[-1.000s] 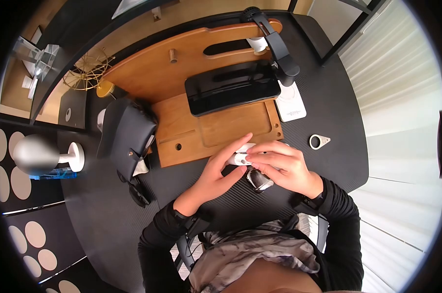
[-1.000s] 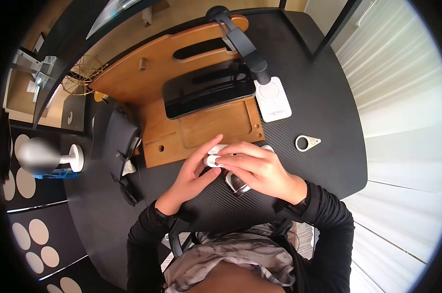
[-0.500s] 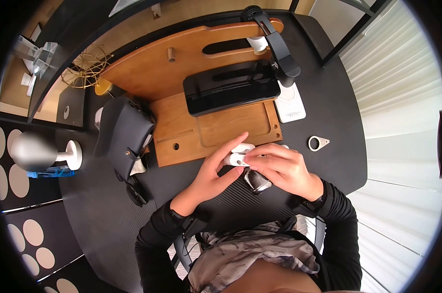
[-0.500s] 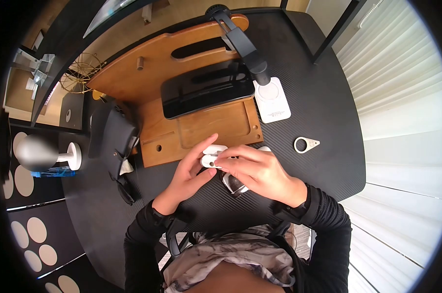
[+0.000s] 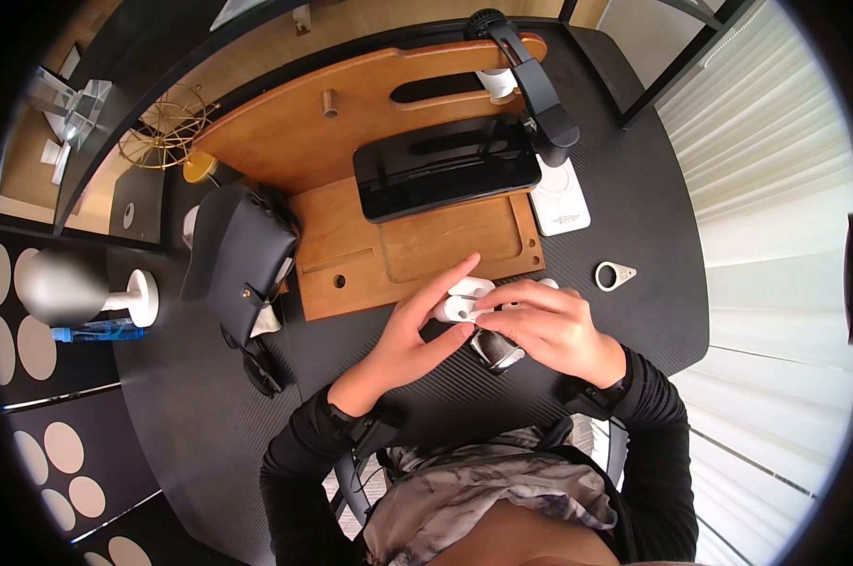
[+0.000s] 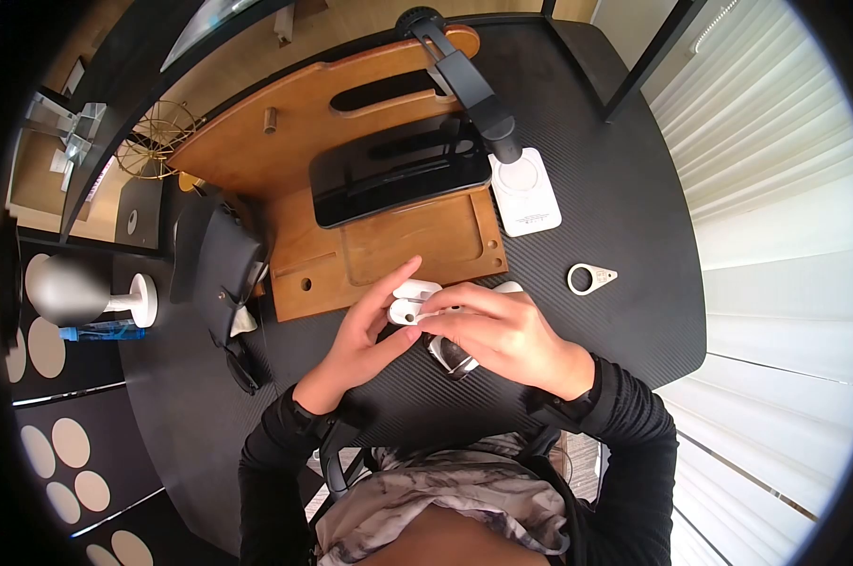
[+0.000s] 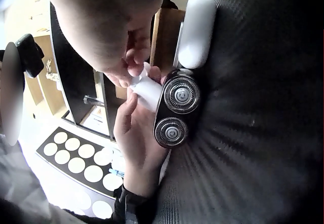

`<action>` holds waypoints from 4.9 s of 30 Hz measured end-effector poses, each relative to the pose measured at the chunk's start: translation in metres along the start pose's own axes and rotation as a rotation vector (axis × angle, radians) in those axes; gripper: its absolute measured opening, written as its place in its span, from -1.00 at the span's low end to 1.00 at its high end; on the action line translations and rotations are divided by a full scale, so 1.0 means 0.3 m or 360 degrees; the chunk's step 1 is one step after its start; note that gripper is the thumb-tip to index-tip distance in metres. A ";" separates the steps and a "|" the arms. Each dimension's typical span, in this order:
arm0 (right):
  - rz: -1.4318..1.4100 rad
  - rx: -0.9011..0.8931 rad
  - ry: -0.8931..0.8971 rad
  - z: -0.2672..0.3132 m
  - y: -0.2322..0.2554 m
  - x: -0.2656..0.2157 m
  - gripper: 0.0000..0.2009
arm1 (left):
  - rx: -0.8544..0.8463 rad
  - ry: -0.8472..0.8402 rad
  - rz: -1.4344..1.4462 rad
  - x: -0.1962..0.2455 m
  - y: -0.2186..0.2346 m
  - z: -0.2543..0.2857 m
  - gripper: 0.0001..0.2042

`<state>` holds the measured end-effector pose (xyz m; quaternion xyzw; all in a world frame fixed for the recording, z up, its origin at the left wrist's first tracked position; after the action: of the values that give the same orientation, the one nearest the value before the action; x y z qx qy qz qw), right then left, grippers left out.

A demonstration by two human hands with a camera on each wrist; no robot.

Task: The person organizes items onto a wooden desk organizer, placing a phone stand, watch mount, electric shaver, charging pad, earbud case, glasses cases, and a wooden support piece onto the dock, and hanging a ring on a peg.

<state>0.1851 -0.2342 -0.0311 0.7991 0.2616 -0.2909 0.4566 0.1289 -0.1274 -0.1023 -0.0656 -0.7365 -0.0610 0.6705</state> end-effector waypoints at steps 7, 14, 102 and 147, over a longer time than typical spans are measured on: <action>-0.0063 0.0086 0.0141 -0.008 0.040 -0.038 -0.73 | -0.0053 -0.0016 -0.0138 0.020 0.000 -0.002 -0.33; -0.0060 0.0030 0.0157 -0.007 0.024 -0.037 -0.74 | -0.0213 0.0166 -0.0022 0.001 -0.022 0.004 -0.31; 0.0089 -0.0075 -0.0602 -0.040 0.040 0.172 -0.48 | 0.0566 -0.0017 -0.1204 0.146 0.133 0.047 -0.30; 0.0367 -0.0393 -0.0061 -0.081 -0.137 0.017 -0.48 | 0.0410 0.0256 -0.1589 0.105 0.260 0.007 -0.36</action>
<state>0.1659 -0.1936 -0.0484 0.7559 0.1931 -0.2173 0.5866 0.1380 -0.0498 -0.0709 0.3815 -0.6258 -0.2872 0.6167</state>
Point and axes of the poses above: each hand's wrist, its own z-axis away from the middle knuckle, its own y-axis out of the back of the hand, x = y × z, the point moved 10 cm from there along -z, towards the middle knuckle, and after that the axes turned 12 degrees about -x, right-handed, at the moved point
